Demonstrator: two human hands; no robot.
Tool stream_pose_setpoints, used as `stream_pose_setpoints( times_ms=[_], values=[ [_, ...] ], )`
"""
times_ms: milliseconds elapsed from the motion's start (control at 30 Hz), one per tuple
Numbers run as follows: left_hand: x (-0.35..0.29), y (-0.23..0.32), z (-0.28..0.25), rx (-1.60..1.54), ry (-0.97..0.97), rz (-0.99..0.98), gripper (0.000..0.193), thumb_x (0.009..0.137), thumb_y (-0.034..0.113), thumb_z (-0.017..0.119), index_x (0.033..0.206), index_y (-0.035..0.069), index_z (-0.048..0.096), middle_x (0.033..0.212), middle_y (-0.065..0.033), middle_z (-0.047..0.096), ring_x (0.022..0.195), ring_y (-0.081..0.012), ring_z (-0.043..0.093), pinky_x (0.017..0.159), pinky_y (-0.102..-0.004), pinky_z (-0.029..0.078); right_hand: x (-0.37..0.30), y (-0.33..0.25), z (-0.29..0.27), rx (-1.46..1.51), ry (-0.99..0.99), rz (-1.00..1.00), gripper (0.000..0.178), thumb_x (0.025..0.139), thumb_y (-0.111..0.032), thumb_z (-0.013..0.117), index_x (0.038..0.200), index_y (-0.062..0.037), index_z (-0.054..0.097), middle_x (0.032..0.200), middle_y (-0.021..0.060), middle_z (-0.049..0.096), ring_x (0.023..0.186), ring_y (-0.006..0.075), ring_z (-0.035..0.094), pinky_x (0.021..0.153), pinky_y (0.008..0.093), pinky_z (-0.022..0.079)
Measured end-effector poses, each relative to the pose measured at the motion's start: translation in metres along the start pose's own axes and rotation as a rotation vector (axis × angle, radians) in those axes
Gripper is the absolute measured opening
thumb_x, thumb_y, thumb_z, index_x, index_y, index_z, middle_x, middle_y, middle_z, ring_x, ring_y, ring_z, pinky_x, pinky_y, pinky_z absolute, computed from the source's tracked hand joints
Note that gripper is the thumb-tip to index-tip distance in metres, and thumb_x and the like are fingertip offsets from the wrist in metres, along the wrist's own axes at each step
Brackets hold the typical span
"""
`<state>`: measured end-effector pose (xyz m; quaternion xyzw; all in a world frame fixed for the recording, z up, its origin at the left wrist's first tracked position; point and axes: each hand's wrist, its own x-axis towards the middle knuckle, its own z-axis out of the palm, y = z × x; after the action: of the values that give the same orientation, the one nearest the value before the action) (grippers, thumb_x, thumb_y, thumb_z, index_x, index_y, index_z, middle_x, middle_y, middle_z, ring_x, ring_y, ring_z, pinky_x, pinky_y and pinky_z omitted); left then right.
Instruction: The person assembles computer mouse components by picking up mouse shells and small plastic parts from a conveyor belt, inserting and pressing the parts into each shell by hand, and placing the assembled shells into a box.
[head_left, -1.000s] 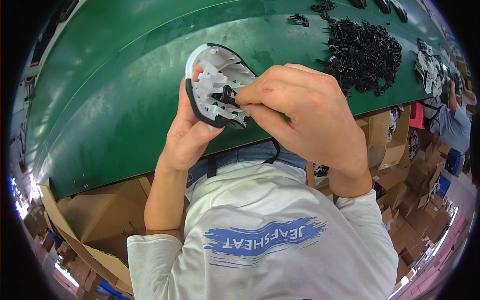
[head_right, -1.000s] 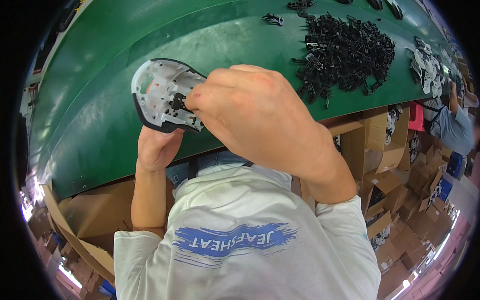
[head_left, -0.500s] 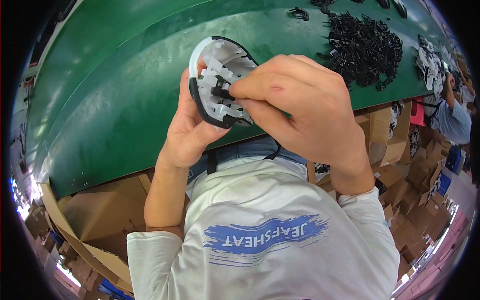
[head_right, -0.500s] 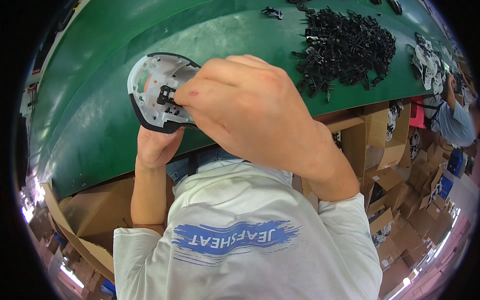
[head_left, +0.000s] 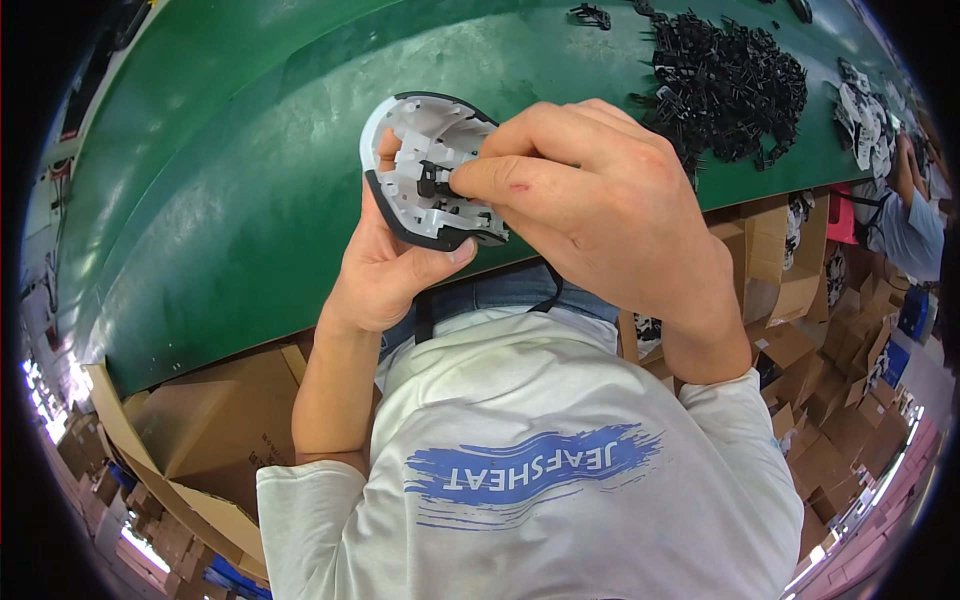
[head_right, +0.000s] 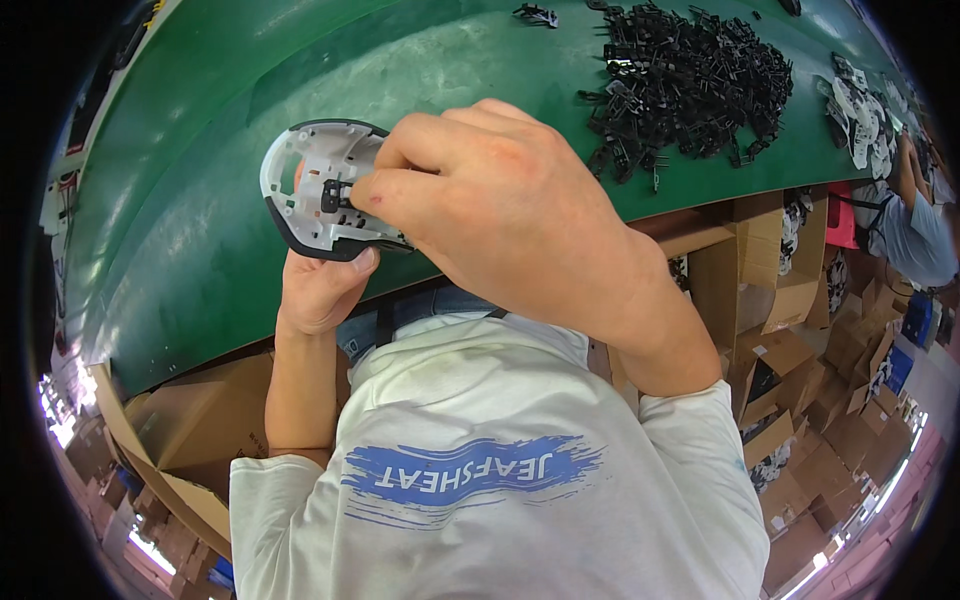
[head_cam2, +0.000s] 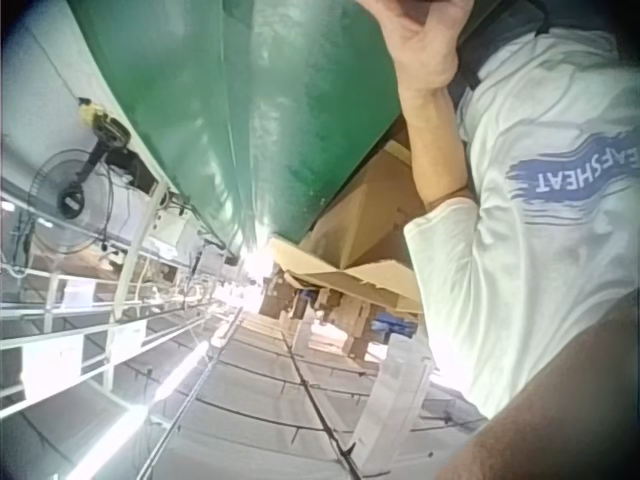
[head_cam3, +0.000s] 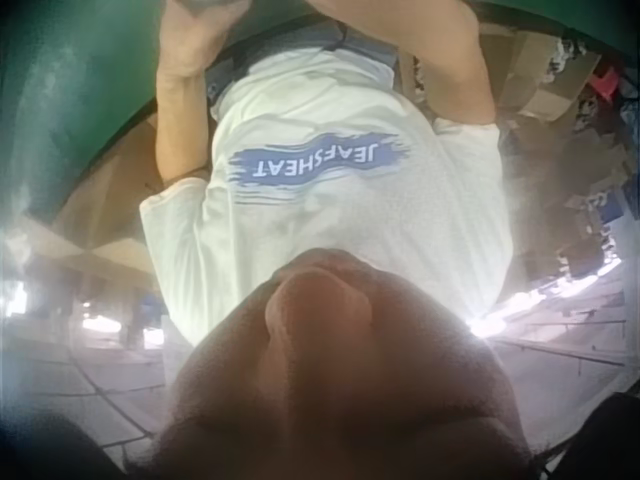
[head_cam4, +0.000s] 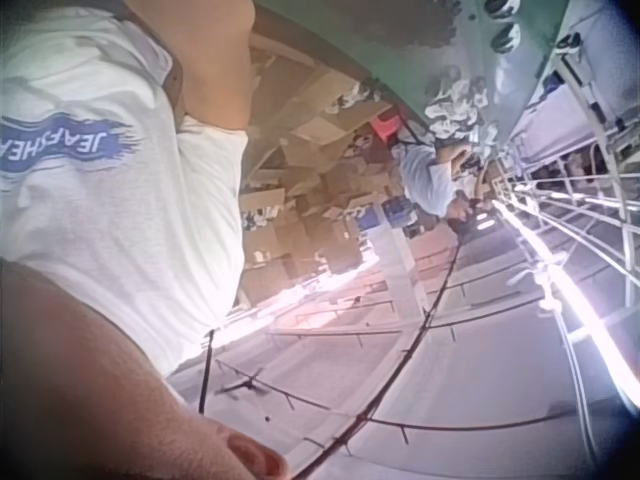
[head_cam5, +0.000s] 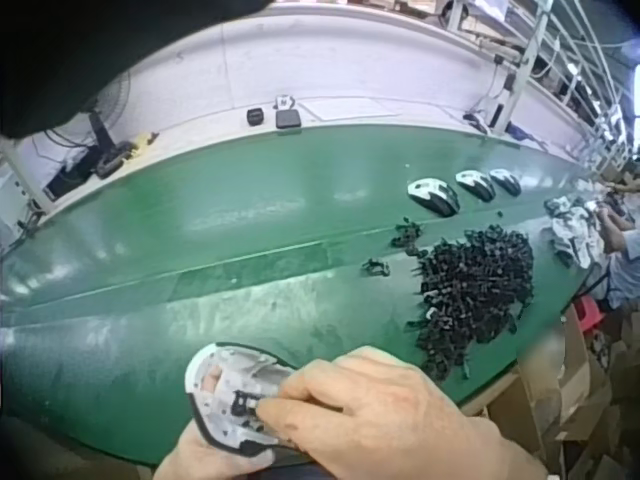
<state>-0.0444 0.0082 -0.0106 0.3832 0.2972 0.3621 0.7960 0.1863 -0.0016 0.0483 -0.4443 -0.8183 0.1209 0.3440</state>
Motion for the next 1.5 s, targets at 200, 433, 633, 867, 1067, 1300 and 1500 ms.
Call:
stream_pose_setpoints(
  times_ms=[200,433,633,867,1067,1300,1500],
  values=[
    [-0.001,0.003,0.003,0.011,0.007,-0.063,0.112,0.08,-0.011,0.074,0.17,0.011,0.011,0.153,-0.0099,0.048,0.141,-0.0251,0.052,0.114,-0.0411,0.046,-0.004,-0.001,0.0,0.092,0.087,0.055,0.019,0.078,-0.001,0.082,0.092,-0.0093,0.073,0.082,0.0014,0.071,0.07,0.0208,0.068,0.068,0.0333,0.05],
    [0.002,-0.004,0.016,0.104,-0.027,0.034,0.11,0.079,-0.012,0.076,0.167,0.008,0.014,0.151,-0.0114,0.049,0.14,-0.0261,0.052,0.118,-0.0424,0.043,-0.003,-0.006,-0.004,0.18,-0.026,0.177,0.022,0.078,0.002,0.081,0.093,-0.007,0.067,0.087,0.0021,0.072,0.074,0.0213,0.07,0.07,0.0332,0.053],
    [-0.001,-0.012,0.009,0.018,-0.017,0.008,0.112,0.08,-0.005,0.083,0.166,0.008,0.012,0.15,-0.0119,0.05,0.139,-0.0263,0.052,0.116,-0.0435,0.045,-0.008,-0.002,-0.005,0.249,-0.049,0.228,0.025,0.079,0.0,0.083,0.102,-0.0052,0.072,0.097,0.007,0.074,0.082,0.0212,0.072,0.076,0.033,0.056],
    [-0.006,-0.017,0.006,0.26,0.106,0.07,0.101,0.079,-0.002,0.09,0.157,0.006,0.027,0.145,-0.0125,0.054,0.124,-0.0264,0.063,0.103,-0.0421,0.056,-0.021,0.001,0.003,0.468,0.241,0.337,0.04,0.095,-0.001,0.075,0.134,-0.0023,0.069,0.128,0.01,0.069,0.11,0.0184,0.069,0.094,0.03,0.055],
    [-0.004,0.007,0.049,0.126,0.035,0.033,0.108,0.074,0.002,0.087,0.161,0.007,0.024,0.151,-0.0181,0.049,0.136,-0.0322,0.057,0.111,-0.0462,0.053,-0.02,0.016,-0.016,0.627,0.211,0.415,0.037,0.102,0.0,0.068,0.139,0.0018,0.065,0.125,0.0086,0.069,0.111,0.0137,0.067,0.097,0.0263,0.054],
    [-0.012,0.035,0.062,-0.031,0.042,-0.16,0.094,0.086,0.014,0.077,0.163,0.003,0.024,0.148,-0.0189,0.053,0.13,-0.0301,0.061,0.102,-0.0419,0.056,0.007,0.018,-0.04,0.379,0.156,0.135,0.023,0.09,0.003,0.072,0.113,0.0013,0.077,0.098,0.013,0.076,0.085,0.0212,0.072,0.074,0.0305,0.056],
    [-0.003,0.014,0.056,0.059,0.103,-0.175,0.058,0.097,-0.001,0.058,0.153,-0.001,0.042,0.127,-0.0111,0.066,0.112,-0.0149,0.066,0.091,-0.0312,0.057,0.013,0.015,-0.009,0.639,0.084,0.235,0.021,0.09,0.001,0.072,0.11,-0.0013,0.077,0.097,0.0117,0.077,0.088,0.0255,0.074,0.075,0.0338,0.059]
  ],
)
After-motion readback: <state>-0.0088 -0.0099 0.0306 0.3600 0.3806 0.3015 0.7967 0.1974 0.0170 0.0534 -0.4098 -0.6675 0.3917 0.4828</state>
